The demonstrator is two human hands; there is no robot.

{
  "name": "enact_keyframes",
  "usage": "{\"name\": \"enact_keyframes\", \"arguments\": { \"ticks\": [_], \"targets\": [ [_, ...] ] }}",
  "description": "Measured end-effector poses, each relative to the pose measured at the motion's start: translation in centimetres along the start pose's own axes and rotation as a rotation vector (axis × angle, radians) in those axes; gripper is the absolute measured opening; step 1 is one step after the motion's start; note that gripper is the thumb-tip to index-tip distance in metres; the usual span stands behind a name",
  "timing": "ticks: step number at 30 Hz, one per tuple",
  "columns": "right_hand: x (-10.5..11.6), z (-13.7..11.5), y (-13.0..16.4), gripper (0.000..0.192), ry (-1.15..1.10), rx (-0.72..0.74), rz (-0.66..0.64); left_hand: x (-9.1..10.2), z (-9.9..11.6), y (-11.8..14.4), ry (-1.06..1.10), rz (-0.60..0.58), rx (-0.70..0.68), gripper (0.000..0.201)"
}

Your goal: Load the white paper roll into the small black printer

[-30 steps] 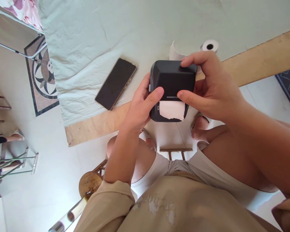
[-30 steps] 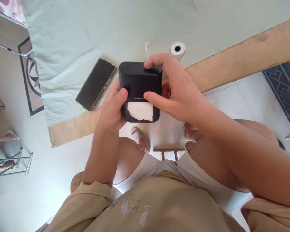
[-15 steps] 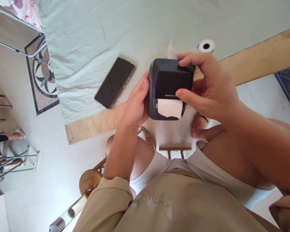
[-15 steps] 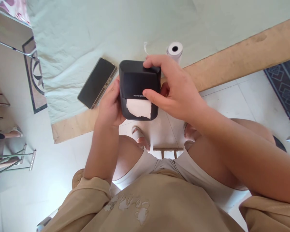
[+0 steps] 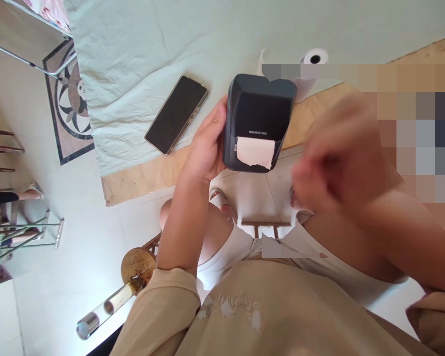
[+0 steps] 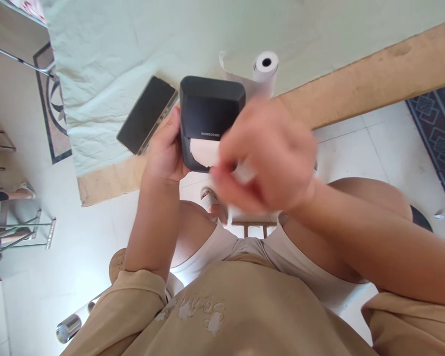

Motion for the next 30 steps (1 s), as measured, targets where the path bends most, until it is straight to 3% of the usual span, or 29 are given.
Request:
{"name": "enact_keyframes", "arguments": {
  "ticks": [3, 4, 6, 10, 13, 17, 24, 27, 30],
  "targets": [
    [-4.8, -4.3, 2.9, 0.027, -0.063, 0.316, -0.207, -0.3, 0.3, 0.9, 0.038, 0.106, 0.011, 0.024],
    [-7.6, -5.3, 4.3, 0.023, -0.014, 0.407, -0.404, -0.3, 0.4, 1.1, 0.052, 0.141, 0.009, 0.023],
    [-11.6, -5.6, 6.2, 0.014, 0.015, 0.388, -0.524, -0.2, 0.4, 1.3, 0.066, 0.189, 0.005, 0.022],
    [-16.7, -4.3, 8.2, 0.051, 0.020, 0.343, -0.625, 0.2, 0.2, 1.3, 0.051, 0.238, -0.005, 0.022],
    [-18.3, -3.6, 8.9, 0.066, 0.004, 0.313, -0.671, 0.0, 0.3, 1.3, 0.066, 0.195, -0.025, 0.023],
    [-19.1, -4.6, 10.0, 0.075, -0.029, 0.270, -0.693, -0.2, 0.4, 1.4, 0.094, 0.181, -0.030, 0.022],
    [-20.2, -7.9, 13.7, 0.050, -0.187, 0.318, -0.796, -1.0, 0.8, 1.4, 0.088, 0.131, -0.021, 0.026],
    [-20.5, -9.4, 15.6, 0.039, -0.329, 0.424, -0.915, -0.9, 0.9, 1.4, 0.100, 0.144, -0.020, 0.026],
    [-21.0, -10.3, 17.3, 0.041, -0.450, 0.462, -1.087, -0.8, 0.9, 1.5, 0.117, 0.165, -0.032, 0.026]
  ]
}}
Point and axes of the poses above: each hand's wrist, its own y-axis away from the middle knuckle, its own x-axis out of the back of the hand, z = x × y, the point moved 6 cm from there along -y, towards the middle knuckle, and after that the axes turned 8 degrees about x, right-handed, at the moved point
